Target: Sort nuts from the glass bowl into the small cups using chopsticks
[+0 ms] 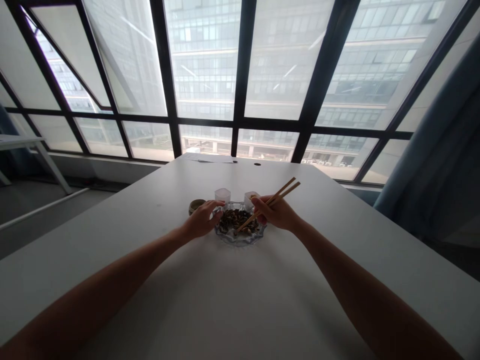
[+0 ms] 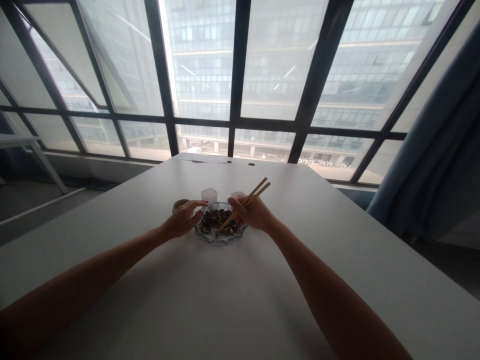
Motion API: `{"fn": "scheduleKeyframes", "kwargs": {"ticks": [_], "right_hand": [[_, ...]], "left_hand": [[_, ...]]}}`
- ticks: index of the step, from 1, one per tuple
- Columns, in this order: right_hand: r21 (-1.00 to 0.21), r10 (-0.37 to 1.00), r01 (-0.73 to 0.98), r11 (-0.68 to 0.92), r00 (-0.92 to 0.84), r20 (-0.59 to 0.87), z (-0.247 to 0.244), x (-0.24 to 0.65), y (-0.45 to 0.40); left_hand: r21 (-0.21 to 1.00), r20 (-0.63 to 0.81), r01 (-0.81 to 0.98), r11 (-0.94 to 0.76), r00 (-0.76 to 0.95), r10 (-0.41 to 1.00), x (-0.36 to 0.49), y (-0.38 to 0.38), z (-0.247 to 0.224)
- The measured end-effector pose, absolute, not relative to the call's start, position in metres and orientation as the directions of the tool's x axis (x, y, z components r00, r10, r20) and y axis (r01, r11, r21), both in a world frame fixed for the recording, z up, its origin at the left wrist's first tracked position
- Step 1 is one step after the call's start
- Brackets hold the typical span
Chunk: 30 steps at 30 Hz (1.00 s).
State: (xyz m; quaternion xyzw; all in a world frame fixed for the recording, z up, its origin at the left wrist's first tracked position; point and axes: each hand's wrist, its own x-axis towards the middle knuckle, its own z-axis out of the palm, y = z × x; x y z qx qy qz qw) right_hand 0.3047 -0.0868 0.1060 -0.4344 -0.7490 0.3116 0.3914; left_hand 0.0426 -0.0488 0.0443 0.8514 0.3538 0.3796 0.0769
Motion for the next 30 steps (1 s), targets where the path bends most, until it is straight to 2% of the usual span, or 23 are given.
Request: {"fn": "scheduleKeyframes", "kwargs": {"ticks": [5, 8, 14, 16, 18, 21, 23, 25, 30], "right_hand": [[-0.721, 0.884, 0.523, 0.454, -0.365, 0.292, 0.105, 0.305, -0.091], [-0.692, 0.865, 0.533, 0.486, -0.404, 0.297, 0.106, 0.303, -0.094], [-0.730, 0.875, 0.503, 0.463, -0.389, 0.287, 0.110, 0.302, -0.095], [-0.754, 0.891, 0.483, 0.445, -0.327, 0.316, 0.115, 0.308, -0.092], [-0.765, 0.893, 0.464, 0.447, -0.177, 0.414, 0.124, 0.319, -0.089], [-0.749, 0.791, 0.468, 0.469, 0.155, 0.592, 0.139, 0.342, -0.086], [-0.723, 0.710, 0.510, 0.466, 0.273, 0.649, 0.148, 0.357, -0.086], [-0.691, 0.674, 0.569, 0.447, 0.294, 0.678, 0.153, 0.370, -0.086], [-0.644, 0.709, 0.667, 0.374, 0.242, 0.662, 0.157, 0.392, -0.086]], "left_hand": [[0.364, 0.616, 0.503, -0.784, 0.502, 0.608, 0.046, -0.052, 0.042], [0.350, 0.618, 0.497, -0.794, 0.515, 0.595, 0.047, -0.053, 0.038], [0.357, 0.601, 0.514, -0.780, 0.513, 0.613, 0.048, -0.055, 0.045], [0.372, 0.571, 0.548, -0.749, 0.501, 0.650, 0.053, -0.054, 0.054], [0.384, 0.512, 0.590, -0.710, 0.504, 0.696, 0.066, -0.049, 0.065], [0.387, 0.405, 0.621, -0.681, 0.549, 0.731, 0.100, -0.038, 0.080], [0.377, 0.363, 0.608, -0.699, 0.597, 0.715, 0.129, -0.028, 0.087], [0.341, 0.334, 0.597, -0.726, 0.645, 0.688, 0.160, -0.018, 0.089], [0.215, 0.188, 0.650, -0.729, 0.705, 0.684, 0.215, 0.005, 0.085]]}}
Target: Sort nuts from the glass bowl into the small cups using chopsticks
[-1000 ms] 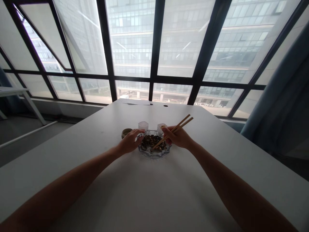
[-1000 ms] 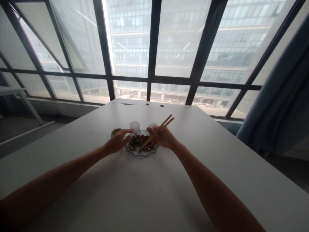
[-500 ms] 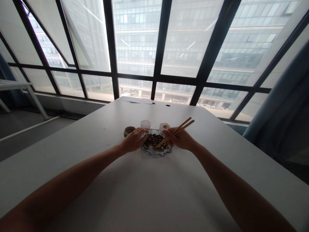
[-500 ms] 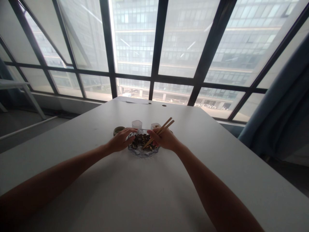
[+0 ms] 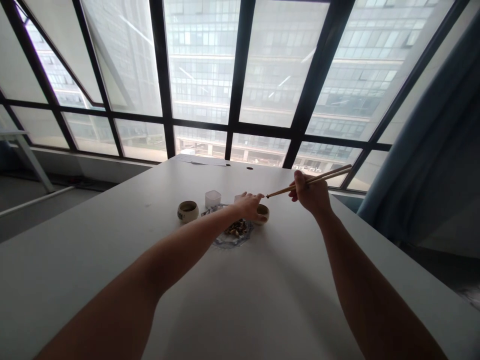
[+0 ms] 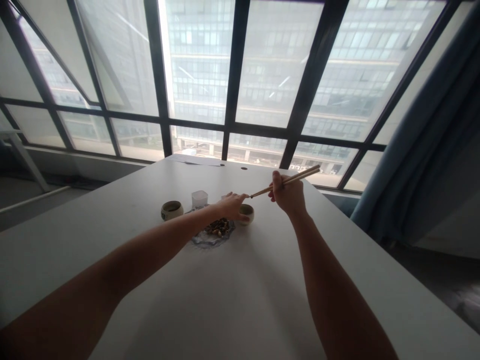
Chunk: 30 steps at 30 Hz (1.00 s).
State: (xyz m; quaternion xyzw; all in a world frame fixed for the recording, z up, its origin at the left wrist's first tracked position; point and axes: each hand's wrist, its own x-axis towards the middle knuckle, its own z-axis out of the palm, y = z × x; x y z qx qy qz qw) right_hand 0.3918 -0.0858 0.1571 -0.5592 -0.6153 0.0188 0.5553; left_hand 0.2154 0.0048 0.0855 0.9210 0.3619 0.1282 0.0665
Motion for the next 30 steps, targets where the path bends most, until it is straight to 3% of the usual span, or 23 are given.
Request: {"fn": "scheduleKeyframes", "kwargs": {"ticks": [4, 12, 18, 24, 30], "right_hand": [[-0.663, 0.756, 0.674, 0.326, 0.236, 0.611, 0.160, 0.401, -0.088], [-0.686, 0.860, 0.671, 0.283, 0.139, 0.490, 0.163, 0.404, -0.091], [-0.681, 0.893, 0.650, 0.337, 0.009, 0.451, 0.145, 0.405, -0.077], [-0.687, 0.889, 0.658, 0.309, 0.057, 0.454, 0.142, 0.405, -0.074], [-0.641, 0.921, 0.700, 0.314, -0.059, 0.386, 0.138, 0.405, -0.073]], "left_hand": [[0.189, 0.136, 0.671, -0.717, 0.705, 0.696, 0.228, 0.012, 0.080], [0.157, 0.290, 0.525, -0.836, 0.785, 0.548, 0.224, 0.001, 0.073], [0.177, 0.281, 0.556, -0.812, 0.762, 0.583, 0.224, 0.006, 0.071], [0.203, 0.249, 0.615, -0.762, 0.721, 0.647, 0.222, 0.009, 0.073], [0.232, 0.234, 0.652, -0.722, 0.683, 0.692, 0.220, 0.013, 0.072]]}}
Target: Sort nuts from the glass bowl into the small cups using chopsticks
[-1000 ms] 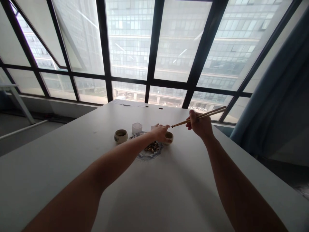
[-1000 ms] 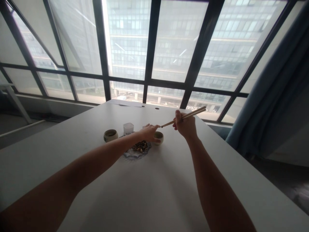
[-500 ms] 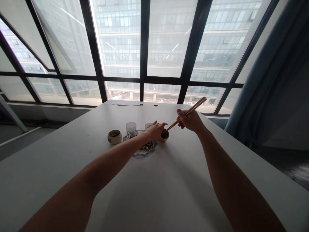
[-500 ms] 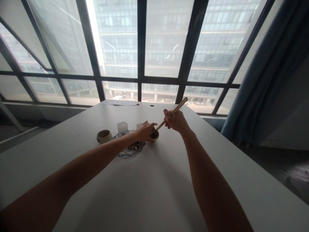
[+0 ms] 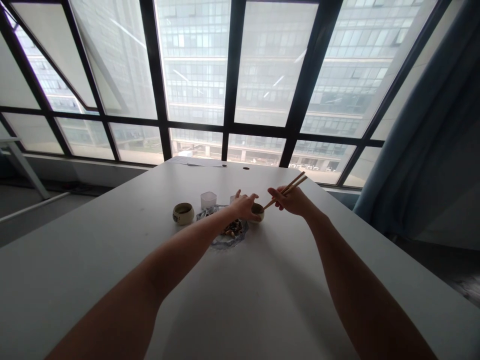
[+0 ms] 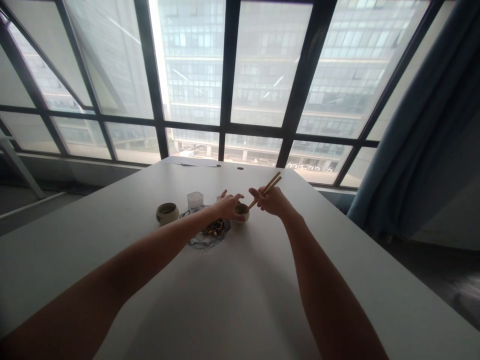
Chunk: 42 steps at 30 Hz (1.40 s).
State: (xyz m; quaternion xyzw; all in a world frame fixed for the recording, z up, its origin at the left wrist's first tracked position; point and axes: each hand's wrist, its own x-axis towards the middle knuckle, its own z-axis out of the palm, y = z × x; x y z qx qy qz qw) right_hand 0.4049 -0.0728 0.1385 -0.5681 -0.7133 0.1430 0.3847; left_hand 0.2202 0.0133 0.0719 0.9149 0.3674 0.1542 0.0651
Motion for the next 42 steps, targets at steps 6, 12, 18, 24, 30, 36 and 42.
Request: {"fn": "scheduleKeyframes", "kwargs": {"ticks": [6, 12, 18, 24, 30, 36, 42], "right_hand": [[-0.624, 0.892, 0.699, 0.349, -0.044, 0.450, 0.138, 0.407, -0.074], [-0.637, 0.827, 0.673, 0.376, 0.067, 0.559, 0.145, 0.398, -0.079], [-0.561, 0.819, 0.708, 0.429, -0.042, 0.573, 0.149, 0.376, -0.087], [-0.497, 0.895, 0.802, 0.331, -0.099, 0.435, 0.135, 0.382, -0.076], [-0.493, 0.904, 0.826, 0.275, -0.048, 0.425, 0.134, 0.395, -0.073], [-0.548, 0.846, 0.756, 0.357, -0.014, 0.532, 0.146, 0.380, -0.086], [-0.642, 0.893, 0.630, 0.437, -0.218, 0.394, 0.143, 0.342, -0.097]], "left_hand": [[0.222, 0.185, 0.653, -0.724, 0.700, 0.689, 0.219, 0.015, 0.074], [0.260, 0.372, 0.560, -0.786, 0.693, 0.617, 0.164, -0.006, 0.092], [0.244, 0.533, 0.572, -0.784, 0.596, 0.601, 0.066, -0.035, 0.081], [0.235, 0.618, 0.539, -0.809, 0.559, 0.552, 0.020, -0.063, 0.048], [0.137, 0.678, 0.406, -0.904, 0.627, 0.384, 0.019, -0.076, 0.027], [0.155, 0.693, 0.389, -0.908, 0.612, 0.380, 0.021, -0.078, 0.024], [0.194, 0.685, 0.363, -0.912, 0.615, 0.390, 0.022, -0.078, 0.023]]}}
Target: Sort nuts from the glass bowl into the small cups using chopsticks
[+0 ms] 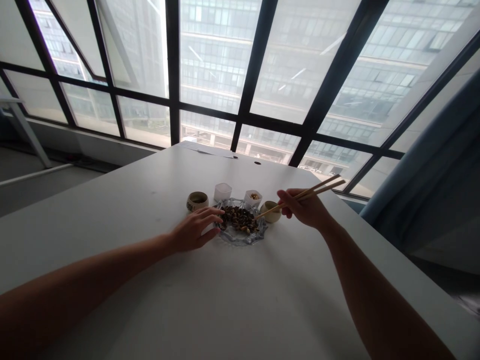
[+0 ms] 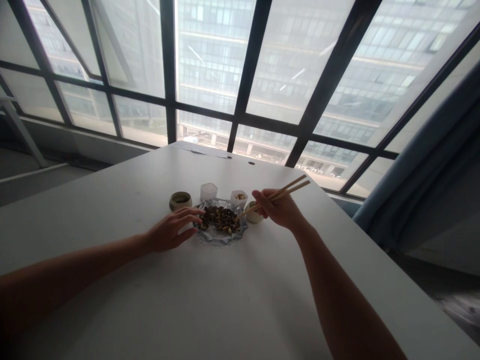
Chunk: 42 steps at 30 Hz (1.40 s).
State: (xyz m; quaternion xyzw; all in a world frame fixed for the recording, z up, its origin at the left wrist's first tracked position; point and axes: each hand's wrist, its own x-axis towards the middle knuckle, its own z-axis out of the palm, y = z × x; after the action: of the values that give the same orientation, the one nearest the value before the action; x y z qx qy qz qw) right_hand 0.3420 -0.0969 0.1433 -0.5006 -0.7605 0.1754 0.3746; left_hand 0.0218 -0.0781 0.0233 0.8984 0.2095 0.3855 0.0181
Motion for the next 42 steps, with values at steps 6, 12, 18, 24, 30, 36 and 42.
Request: {"fn": "scheduleKeyframes", "kwargs": {"ticks": [6, 12, 18, 24, 30, 36, 42], "right_hand": [[-0.623, 0.888, 0.634, 0.459, -0.349, 0.299, 0.132, 0.329, -0.095], [-0.612, 0.883, 0.639, 0.466, -0.374, 0.282, 0.131, 0.326, -0.095], [-0.617, 0.887, 0.638, 0.460, -0.367, 0.282, 0.128, 0.326, -0.094], [-0.630, 0.894, 0.634, 0.448, -0.335, 0.297, 0.131, 0.330, -0.094], [-0.556, 0.827, 0.710, 0.431, -0.064, 0.559, 0.146, 0.355, -0.092], [-0.502, 0.864, 0.812, 0.298, -0.006, 0.503, 0.140, 0.383, -0.079], [-0.514, 0.869, 0.809, 0.286, 0.008, 0.495, 0.141, 0.383, -0.080]], "left_hand": [[0.208, 0.691, 0.352, -0.913, 0.607, 0.392, 0.022, -0.077, 0.022], [0.213, 0.698, 0.349, -0.913, 0.599, 0.392, 0.023, -0.077, 0.021], [0.224, 0.694, 0.350, -0.909, 0.598, 0.401, 0.022, -0.077, 0.021], [0.232, 0.694, 0.350, -0.908, 0.594, 0.407, 0.023, -0.078, 0.022], [0.220, 0.701, 0.347, -0.912, 0.593, 0.395, 0.023, -0.078, 0.022], [0.215, 0.695, 0.357, -0.909, 0.598, 0.399, 0.023, -0.078, 0.022], [0.215, 0.691, 0.359, -0.908, 0.601, 0.401, 0.022, -0.077, 0.021]]}}
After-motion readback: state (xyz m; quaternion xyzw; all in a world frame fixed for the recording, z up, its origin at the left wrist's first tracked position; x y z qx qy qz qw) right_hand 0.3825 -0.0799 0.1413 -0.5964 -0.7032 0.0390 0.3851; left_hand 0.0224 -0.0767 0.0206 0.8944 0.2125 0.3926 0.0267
